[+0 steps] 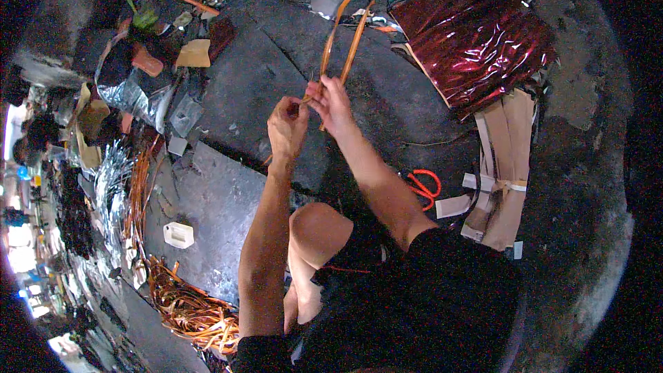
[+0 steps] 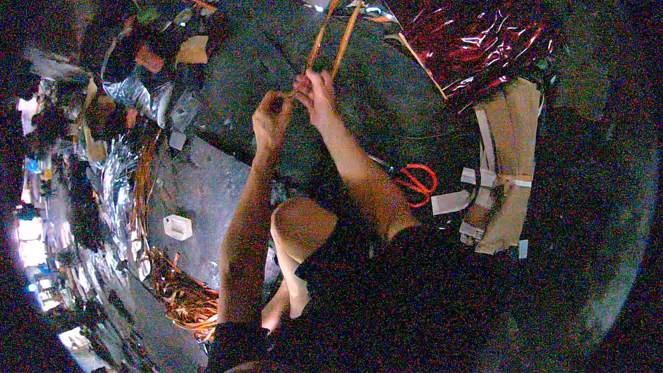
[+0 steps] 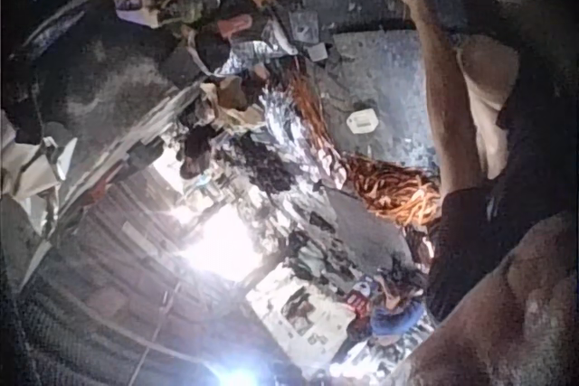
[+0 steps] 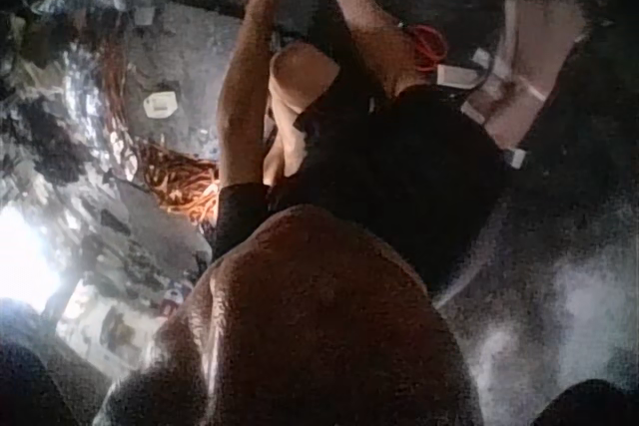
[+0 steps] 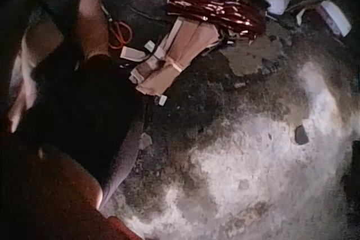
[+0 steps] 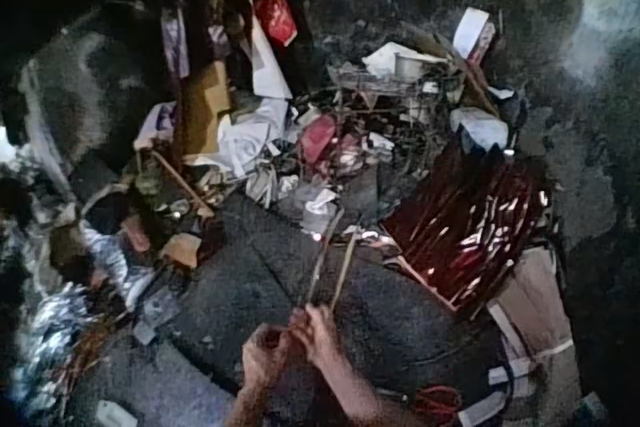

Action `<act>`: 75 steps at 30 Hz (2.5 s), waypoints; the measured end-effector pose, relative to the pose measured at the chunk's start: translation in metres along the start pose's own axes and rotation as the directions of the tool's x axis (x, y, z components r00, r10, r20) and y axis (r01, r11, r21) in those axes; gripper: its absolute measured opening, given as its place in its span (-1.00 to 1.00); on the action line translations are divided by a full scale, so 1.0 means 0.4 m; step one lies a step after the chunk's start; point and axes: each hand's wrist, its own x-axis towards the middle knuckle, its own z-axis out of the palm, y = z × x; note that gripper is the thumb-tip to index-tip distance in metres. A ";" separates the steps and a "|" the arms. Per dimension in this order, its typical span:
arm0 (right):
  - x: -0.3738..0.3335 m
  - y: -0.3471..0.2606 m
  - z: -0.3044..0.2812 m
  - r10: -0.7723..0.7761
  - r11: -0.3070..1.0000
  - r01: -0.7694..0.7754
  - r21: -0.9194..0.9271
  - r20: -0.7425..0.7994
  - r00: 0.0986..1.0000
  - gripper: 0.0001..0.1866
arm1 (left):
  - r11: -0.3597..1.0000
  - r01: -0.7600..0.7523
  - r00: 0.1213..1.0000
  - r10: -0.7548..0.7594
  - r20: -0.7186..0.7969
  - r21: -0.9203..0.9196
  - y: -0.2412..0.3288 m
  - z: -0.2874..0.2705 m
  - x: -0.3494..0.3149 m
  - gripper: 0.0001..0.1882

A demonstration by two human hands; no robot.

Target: The person sits on the floor and repeatedly picks up orange cords, measures them against a white plastic guide, and cuts them into uniform lengths. The cut pieces are placed in a neat pile to the right.

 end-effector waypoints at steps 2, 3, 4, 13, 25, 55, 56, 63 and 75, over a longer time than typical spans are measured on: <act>0.064 -0.048 0.022 -0.031 0.990 0.032 -0.139 0.008 0.999 -0.20 | 1.000 0.003 1.000 -0.003 0.006 0.030 0.000 -0.011 -0.013 -0.82; 0.103 -0.068 0.037 -0.043 0.977 0.046 -0.207 0.018 0.999 -0.09 | 0.998 0.010 1.000 -0.010 -0.001 0.055 -0.008 -0.019 -0.019 -0.82; 0.152 -0.088 0.043 -0.075 0.957 0.077 -0.280 0.016 0.997 -0.01 | 0.997 0.017 1.000 -0.017 -0.007 0.081 -0.017 -0.023 -0.024 -0.83; 0.333 -0.166 -0.026 -0.157 0.946 0.130 -0.295 -0.069 0.985 -0.02 | 0.979 0.044 0.994 -0.022 -0.110 0.201 -0.137 -0.029 -0.074 -0.83; -0.078 -0.134 -0.045 -0.509 0.177 0.366 -0.914 0.233 0.829 -0.34 | 0.921 0.127 0.987 -0.153 0.042 0.368 -0.264 -0.035 -0.118 -0.80; -0.638 0.102 0.273 0.331 -0.034 0.699 -0.714 0.652 0.682 -0.28 | 0.046 0.989 0.149 -0.377 -0.914 0.142 -0.504 -1.165 -1.442 -0.32; -0.638 0.102 0.274 0.337 -0.036 0.713 -0.700 0.663 0.668 -0.29 | 0.080 0.992 0.126 -0.435 -0.891 0.101 -0.491 -1.178 -1.435 -0.33; -0.717 0.147 0.346 0.579 0.222 0.655 -0.722 0.638 0.507 -0.46 | 0.822 0.490 0.339 -0.485 -0.807 -0.288 -0.123 -1.272 -1.333 -0.69; -0.933 0.530 0.572 0.801 0.587 0.515 -0.624 0.539 -0.260 -0.50 | 0.873 0.485 0.860 -0.465 -0.209 0.050 0.188 -1.007 -1.026 -0.79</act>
